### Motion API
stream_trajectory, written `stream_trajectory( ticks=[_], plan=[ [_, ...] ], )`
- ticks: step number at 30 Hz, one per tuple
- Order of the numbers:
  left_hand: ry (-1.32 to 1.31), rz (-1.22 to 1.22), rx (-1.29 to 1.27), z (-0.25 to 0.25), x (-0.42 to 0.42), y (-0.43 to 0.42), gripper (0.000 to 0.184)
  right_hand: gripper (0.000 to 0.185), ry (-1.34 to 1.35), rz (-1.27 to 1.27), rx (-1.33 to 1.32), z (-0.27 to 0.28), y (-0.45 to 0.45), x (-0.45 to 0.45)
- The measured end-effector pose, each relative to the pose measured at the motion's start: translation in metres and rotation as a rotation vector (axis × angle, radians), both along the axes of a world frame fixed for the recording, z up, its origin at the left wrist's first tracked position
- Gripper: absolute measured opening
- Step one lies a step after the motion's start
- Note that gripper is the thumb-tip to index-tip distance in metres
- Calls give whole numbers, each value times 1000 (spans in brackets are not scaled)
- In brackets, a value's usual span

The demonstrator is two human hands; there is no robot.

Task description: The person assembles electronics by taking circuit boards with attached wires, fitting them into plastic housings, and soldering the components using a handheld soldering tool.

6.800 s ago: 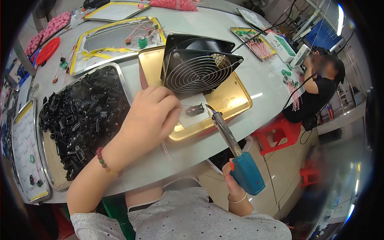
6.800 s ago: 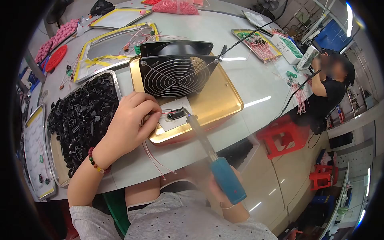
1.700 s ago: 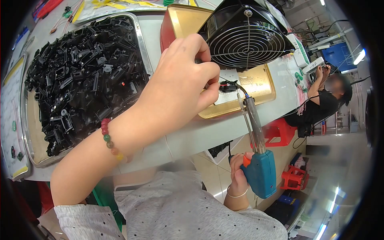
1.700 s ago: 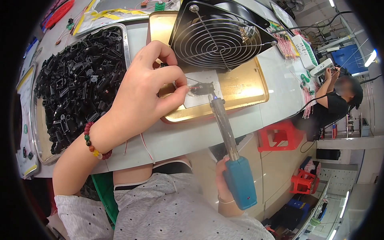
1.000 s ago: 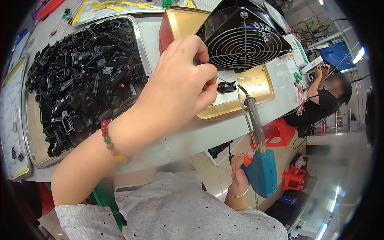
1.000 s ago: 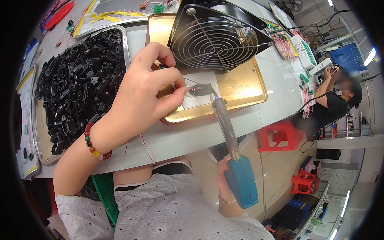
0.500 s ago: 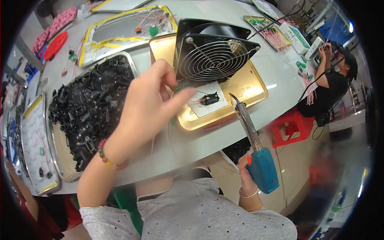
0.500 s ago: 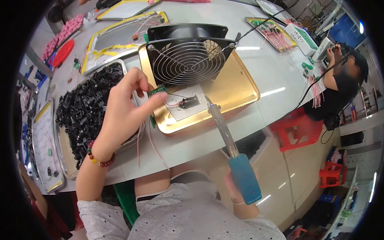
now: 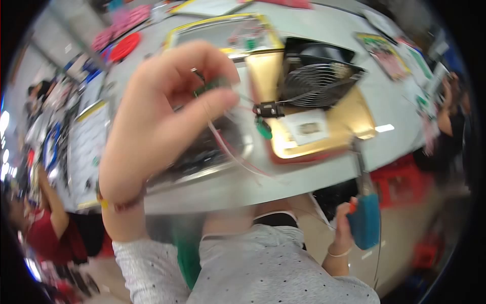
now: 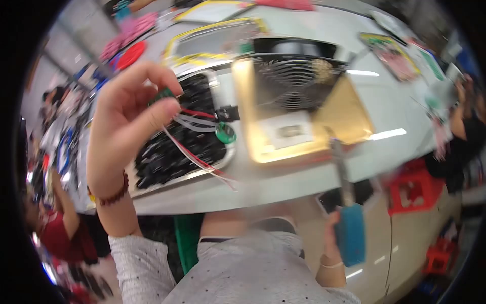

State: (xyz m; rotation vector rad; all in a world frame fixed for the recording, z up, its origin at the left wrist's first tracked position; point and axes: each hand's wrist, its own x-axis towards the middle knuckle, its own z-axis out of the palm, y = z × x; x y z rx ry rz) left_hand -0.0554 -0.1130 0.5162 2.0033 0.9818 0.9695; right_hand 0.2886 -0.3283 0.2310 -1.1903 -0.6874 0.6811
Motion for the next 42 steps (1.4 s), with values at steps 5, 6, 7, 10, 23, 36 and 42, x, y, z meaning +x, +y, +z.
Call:
stream_trajectory(
  ticks=[5,6,7,10,23,36,42],
  plan=[
    [-91,332,29,10,-143,3,26,54,-245,270,197,59,35,-24],
    [-193,374,28,9,-172,-3,29,54,-288,310,239,68,39,-29],
    [-302,400,30,6,-199,-8,32,54,-311,388,322,74,45,-34],
    [-613,753,-9,-30,-294,-28,31,55,-356,358,321,76,51,-46],
    [743,1300,-3,-151,-352,-137,24,55,-409,437,330,78,68,-50],
    [385,677,29,-130,-165,-105,18,52,-431,324,282,84,56,-59],
    [259,972,221,-139,-180,-91,12,53,-338,372,181,81,49,-45]
  ],
)
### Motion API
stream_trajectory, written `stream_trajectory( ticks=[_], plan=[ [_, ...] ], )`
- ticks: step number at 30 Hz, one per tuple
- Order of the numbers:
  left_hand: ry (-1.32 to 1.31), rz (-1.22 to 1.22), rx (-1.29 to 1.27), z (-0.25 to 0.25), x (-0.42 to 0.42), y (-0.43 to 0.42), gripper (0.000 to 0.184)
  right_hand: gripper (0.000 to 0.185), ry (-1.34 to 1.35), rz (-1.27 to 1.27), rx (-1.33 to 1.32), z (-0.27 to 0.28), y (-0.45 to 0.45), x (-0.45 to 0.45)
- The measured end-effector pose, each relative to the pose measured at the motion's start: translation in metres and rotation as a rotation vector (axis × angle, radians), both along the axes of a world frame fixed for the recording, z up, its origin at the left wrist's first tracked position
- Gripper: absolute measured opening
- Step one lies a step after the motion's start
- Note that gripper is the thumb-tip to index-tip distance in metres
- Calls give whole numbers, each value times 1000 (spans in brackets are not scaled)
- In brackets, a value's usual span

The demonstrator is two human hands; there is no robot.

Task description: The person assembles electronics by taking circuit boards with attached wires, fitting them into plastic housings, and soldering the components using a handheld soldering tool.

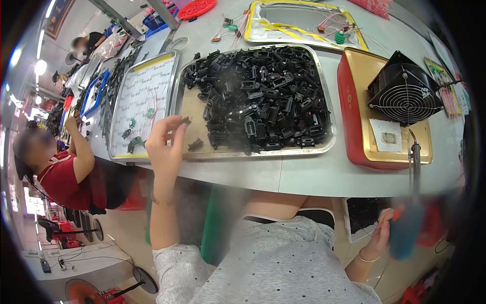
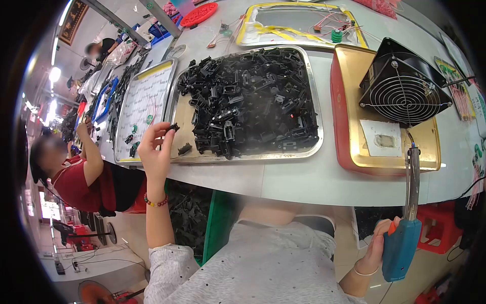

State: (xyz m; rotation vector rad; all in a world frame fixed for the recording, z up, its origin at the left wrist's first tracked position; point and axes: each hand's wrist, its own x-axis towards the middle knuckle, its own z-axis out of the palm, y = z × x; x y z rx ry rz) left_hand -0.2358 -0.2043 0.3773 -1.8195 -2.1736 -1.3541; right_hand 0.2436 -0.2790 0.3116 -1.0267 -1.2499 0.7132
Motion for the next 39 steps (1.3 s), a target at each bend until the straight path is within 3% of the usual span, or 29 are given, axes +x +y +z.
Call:
stream_trajectory(
  ticks=[3,7,9,14,17,20,23,26,28,30,35,39],
  plan=[
    [159,-97,186,6,22,6,14,54,20,-39,-1,-3,0,0],
    [538,-555,312,-8,87,-18,14,54,7,-131,59,-10,1,-5],
    [644,-753,256,-17,103,-21,16,52,-7,-98,86,-5,5,-5],
    [581,-821,147,-27,96,-20,18,48,7,-93,83,-5,9,-3],
    [468,-773,227,-30,95,-24,23,51,7,-142,100,-4,10,-7],
    [310,-478,135,-21,110,-33,27,43,74,-50,111,-7,9,-4],
    [370,-443,-14,-24,121,-34,26,36,561,-76,-115,-36,-7,27],
    [229,-508,11,-4,139,-24,27,40,633,-70,-99,-36,-8,14],
    [173,-634,110,24,166,-3,25,52,524,-242,-80,-25,-4,0],
    [126,-768,227,40,210,32,24,49,312,-196,-21,-38,-4,15],
    [146,-917,191,29,288,107,13,50,198,-197,-84,-52,-17,28],
    [217,-938,42,31,294,113,9,50,597,-373,-221,-78,-27,34]
  ],
)
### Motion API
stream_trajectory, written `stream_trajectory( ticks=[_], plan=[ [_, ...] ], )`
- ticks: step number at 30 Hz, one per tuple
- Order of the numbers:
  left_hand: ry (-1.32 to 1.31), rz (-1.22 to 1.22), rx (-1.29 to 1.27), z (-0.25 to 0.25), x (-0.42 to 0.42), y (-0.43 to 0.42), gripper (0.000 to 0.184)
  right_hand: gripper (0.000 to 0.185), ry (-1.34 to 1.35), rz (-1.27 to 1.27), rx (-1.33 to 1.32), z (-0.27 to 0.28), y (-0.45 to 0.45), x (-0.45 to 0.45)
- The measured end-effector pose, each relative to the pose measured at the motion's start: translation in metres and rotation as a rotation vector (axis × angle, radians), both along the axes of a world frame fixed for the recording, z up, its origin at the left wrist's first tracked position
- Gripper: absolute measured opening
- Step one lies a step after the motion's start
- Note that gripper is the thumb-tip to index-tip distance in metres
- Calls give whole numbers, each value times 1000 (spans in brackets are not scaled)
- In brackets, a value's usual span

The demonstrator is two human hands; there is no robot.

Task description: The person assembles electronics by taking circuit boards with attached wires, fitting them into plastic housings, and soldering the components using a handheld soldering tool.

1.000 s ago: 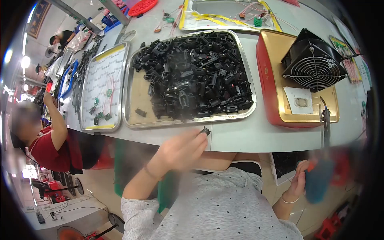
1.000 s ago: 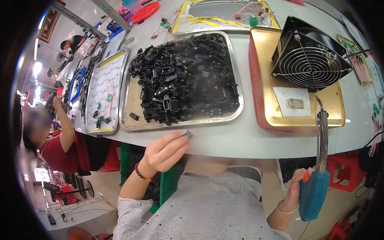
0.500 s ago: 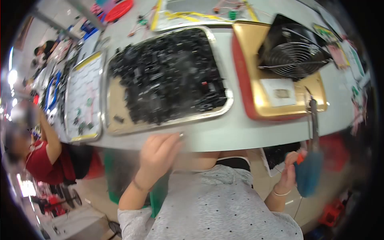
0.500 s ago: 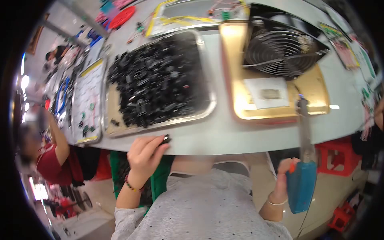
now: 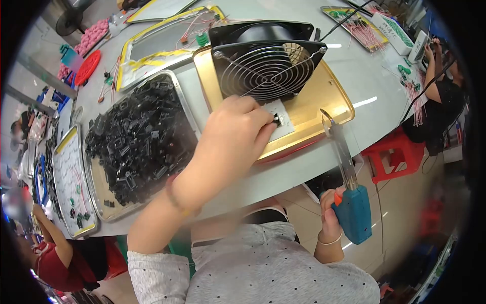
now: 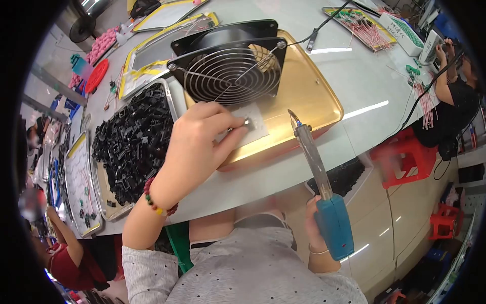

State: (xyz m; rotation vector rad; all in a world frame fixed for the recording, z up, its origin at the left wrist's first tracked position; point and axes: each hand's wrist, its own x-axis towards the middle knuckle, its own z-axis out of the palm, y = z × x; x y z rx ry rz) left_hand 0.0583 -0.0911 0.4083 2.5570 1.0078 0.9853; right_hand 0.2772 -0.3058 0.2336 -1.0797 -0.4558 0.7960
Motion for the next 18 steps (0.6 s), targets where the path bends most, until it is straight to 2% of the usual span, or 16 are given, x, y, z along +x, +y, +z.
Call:
stream_trajectory(
  ticks=[2,3,5,7,9,11,15,18],
  plan=[
    [40,-35,-16,8,-1,2,10,50,-10,-6,-6,5,3,0],
    [62,-45,-44,11,-2,3,10,50,-196,77,36,11,6,4],
    [80,-62,-94,14,-2,6,11,49,-370,161,84,14,11,8],
    [73,-78,-141,16,-2,8,10,49,-305,133,71,10,12,8],
    [94,-60,-67,15,-1,4,11,49,-170,51,18,11,14,2],
    [80,-37,-17,14,3,-3,12,49,-208,51,23,22,18,-1],
    [56,-1,45,7,8,-10,13,49,-580,132,167,48,36,-2],
    [57,3,67,3,6,-9,12,49,-655,108,195,44,37,-1]
  ],
)
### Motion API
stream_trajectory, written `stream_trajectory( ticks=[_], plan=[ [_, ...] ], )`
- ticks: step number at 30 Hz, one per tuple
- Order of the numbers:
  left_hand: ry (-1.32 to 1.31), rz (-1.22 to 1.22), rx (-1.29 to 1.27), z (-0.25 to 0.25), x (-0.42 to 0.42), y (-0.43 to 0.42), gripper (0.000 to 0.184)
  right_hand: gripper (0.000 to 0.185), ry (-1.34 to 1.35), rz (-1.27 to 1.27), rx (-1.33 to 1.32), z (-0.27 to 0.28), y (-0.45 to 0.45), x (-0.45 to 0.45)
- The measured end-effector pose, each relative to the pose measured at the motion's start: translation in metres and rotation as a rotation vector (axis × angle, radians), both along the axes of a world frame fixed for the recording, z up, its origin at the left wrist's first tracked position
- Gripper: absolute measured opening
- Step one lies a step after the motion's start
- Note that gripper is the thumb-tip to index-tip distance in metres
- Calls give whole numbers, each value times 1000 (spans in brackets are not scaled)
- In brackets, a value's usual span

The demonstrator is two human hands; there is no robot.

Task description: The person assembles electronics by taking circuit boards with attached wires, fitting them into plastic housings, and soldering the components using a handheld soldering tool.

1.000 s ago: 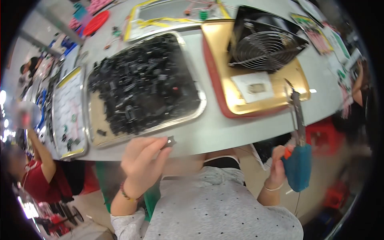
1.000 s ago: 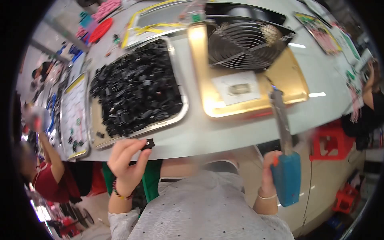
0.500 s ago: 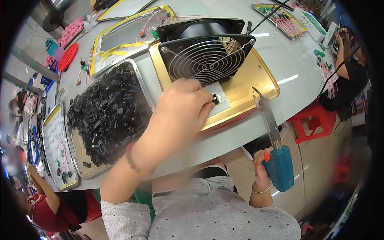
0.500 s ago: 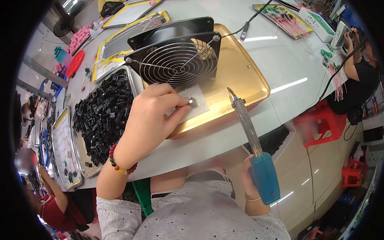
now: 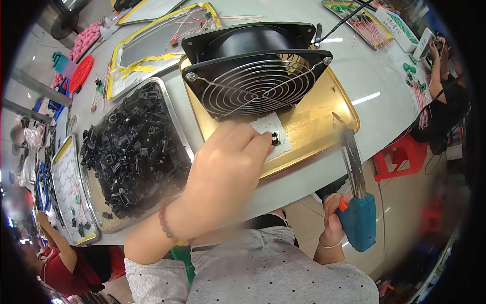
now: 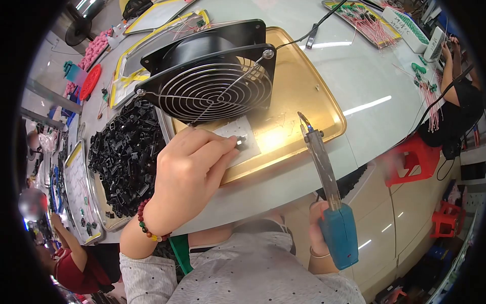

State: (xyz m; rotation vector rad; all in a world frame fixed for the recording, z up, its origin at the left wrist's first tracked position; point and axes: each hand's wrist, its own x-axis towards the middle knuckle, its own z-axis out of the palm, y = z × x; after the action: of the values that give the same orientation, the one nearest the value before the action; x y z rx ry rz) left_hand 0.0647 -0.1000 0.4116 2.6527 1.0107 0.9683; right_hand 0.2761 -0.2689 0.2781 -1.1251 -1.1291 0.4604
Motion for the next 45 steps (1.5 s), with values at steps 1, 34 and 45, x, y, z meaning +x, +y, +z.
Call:
stream_trajectory(
  ticks=[1,34,45],
  plan=[
    [-3,1,-5,0,0,0,12,49,32,-1,-9,-6,-3,4],
    [408,255,-237,-23,-63,292,42,50,151,-83,49,17,14,5],
    [42,361,-299,-14,-69,299,32,49,114,-95,61,15,17,4]
  ],
)
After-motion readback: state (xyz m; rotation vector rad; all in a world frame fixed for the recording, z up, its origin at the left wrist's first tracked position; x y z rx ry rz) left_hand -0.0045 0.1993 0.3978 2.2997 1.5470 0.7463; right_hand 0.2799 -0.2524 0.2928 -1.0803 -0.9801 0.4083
